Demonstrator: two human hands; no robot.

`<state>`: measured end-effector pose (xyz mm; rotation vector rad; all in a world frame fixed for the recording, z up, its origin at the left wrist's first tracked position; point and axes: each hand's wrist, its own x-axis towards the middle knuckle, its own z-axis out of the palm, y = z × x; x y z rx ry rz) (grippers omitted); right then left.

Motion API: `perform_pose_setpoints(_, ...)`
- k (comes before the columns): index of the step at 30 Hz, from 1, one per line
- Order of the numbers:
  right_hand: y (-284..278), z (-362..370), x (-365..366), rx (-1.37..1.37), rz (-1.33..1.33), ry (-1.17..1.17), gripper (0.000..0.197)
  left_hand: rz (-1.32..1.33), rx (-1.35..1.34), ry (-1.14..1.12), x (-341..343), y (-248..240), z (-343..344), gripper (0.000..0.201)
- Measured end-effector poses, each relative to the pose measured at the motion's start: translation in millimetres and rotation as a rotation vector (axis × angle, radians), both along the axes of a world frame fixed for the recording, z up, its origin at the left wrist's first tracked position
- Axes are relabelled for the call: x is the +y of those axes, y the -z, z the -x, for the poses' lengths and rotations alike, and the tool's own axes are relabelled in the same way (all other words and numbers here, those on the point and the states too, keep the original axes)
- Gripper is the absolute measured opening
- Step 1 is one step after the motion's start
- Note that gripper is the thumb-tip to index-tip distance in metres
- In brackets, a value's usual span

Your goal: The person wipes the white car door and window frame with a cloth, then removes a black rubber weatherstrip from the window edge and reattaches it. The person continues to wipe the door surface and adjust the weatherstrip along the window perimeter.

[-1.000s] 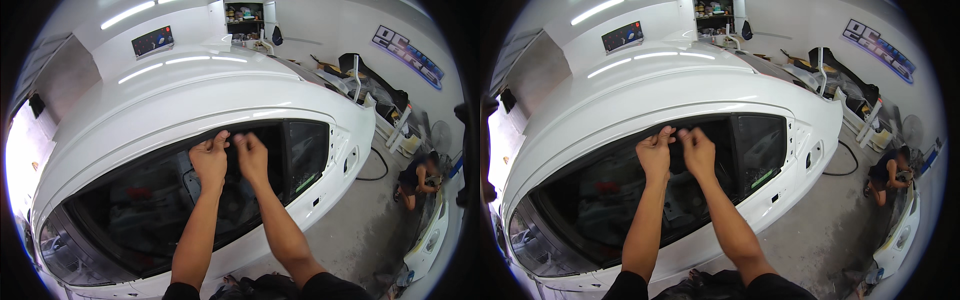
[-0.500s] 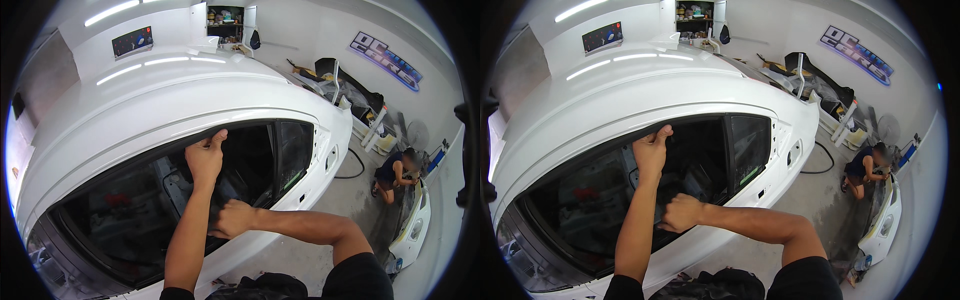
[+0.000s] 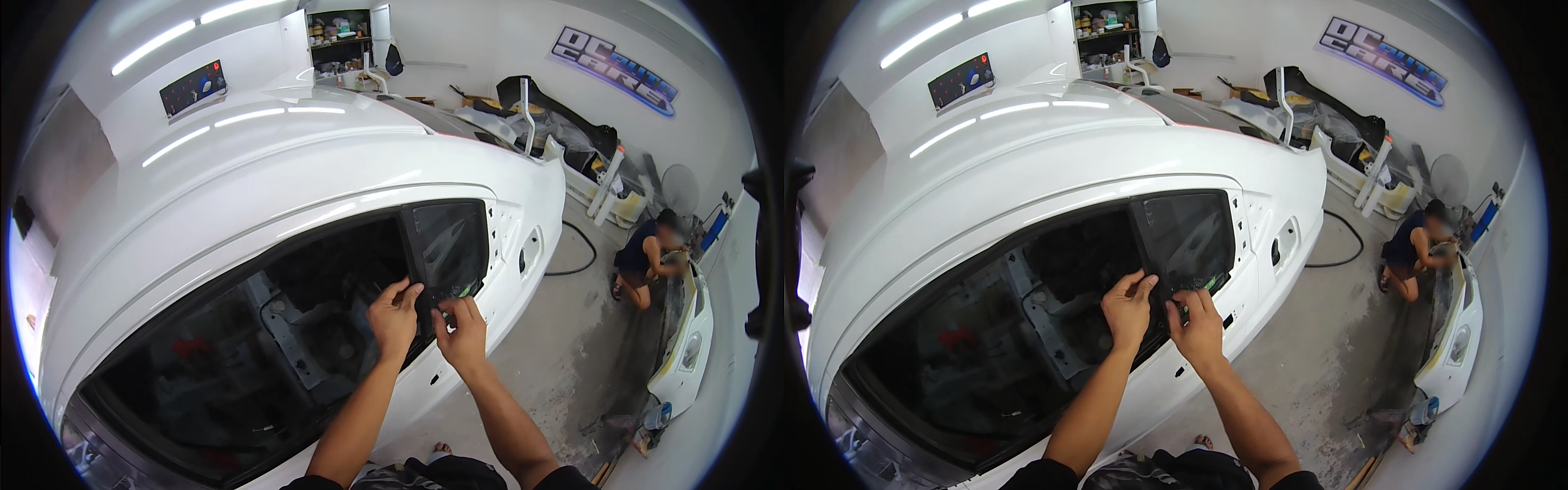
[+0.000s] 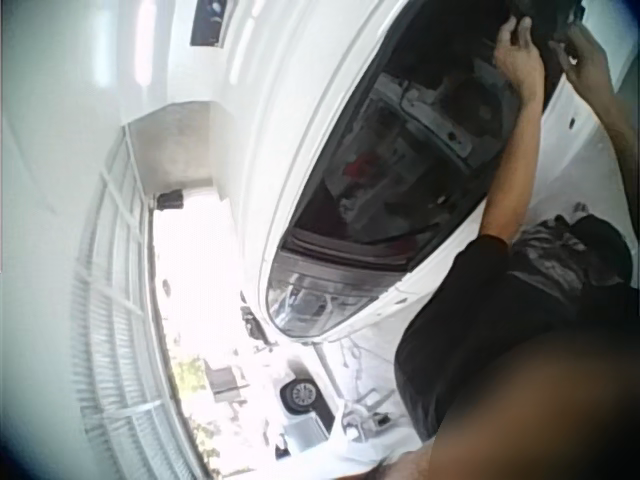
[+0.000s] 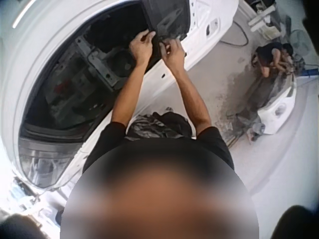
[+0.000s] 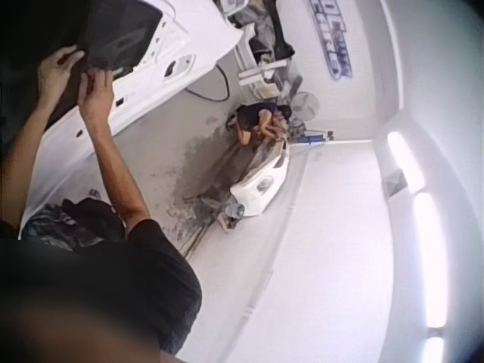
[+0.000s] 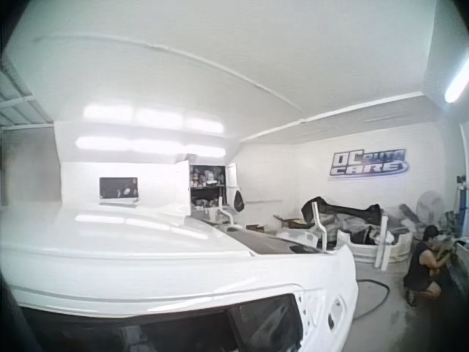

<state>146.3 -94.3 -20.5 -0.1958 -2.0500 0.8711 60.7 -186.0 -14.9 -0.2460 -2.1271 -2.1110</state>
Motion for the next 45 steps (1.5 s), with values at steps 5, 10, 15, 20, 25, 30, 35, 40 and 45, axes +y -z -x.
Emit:
perform_pose_setpoints(5, 14.4, 14.7, -20.4, 0.043, 0.075, 0.009, 0.036, 0.102, 0.247, -0.132, 2.2, -9.8, -10.3, 0.023)
perform_pose_setpoints(10, 32.4, 24.3, -30.2, 0.041, 0.209, 0.005, 0.041, 0.152, 0.278, -0.129, 5.0, -7.8, -12.2, 0.021)
perform_pose_setpoints(15, 35.8, 33.0, -35.3, 0.109, 0.260, 0.101, 0.027, 0.274, 0.362, -0.036, -4.8, -1.8, 1.0, 0.018)
perform_pose_setpoints(20, 25.0, 39.8, -40.6, 0.219, 0.384, 0.167, 0.022, -0.100, 0.012, 0.326, -19.8, -6.1, 27.2, 0.014)
perform_pose_setpoints(25, 17.8, 45.2, -40.2, 0.167, 0.377, 0.207, 0.022, -0.120, -0.095, 0.439, -20.0, -5.4, 44.3, 0.014)
perform_pose_setpoints(30, 16.1, 52.6, -43.8, 0.093, 0.444, 0.232, 0.021, -0.019, 0.018, 0.353, -20.7, -6.8, 54.5, 0.018)
perform_pose_setpoints(35, 8.4, 46.3, -42.6, 0.022, 0.326, 0.226, 0.025, -0.029, 0.059, 0.505, -30.0, -24.6, 66.6, 0.017)
perform_pose_setpoints(40, 9.5, 33.5, -42.3, -0.150, 0.291, 0.166, 0.028, -0.129, 0.093, 0.568, -26.1, -37.4, 79.0, 0.019)
perform_pose_setpoints(45, 37.0, 28.3, -57.4, -0.088, 0.358, 0.238, 0.027, 0.113, 0.041, 0.340, -12.8, -21.0, 83.1, 0.025)
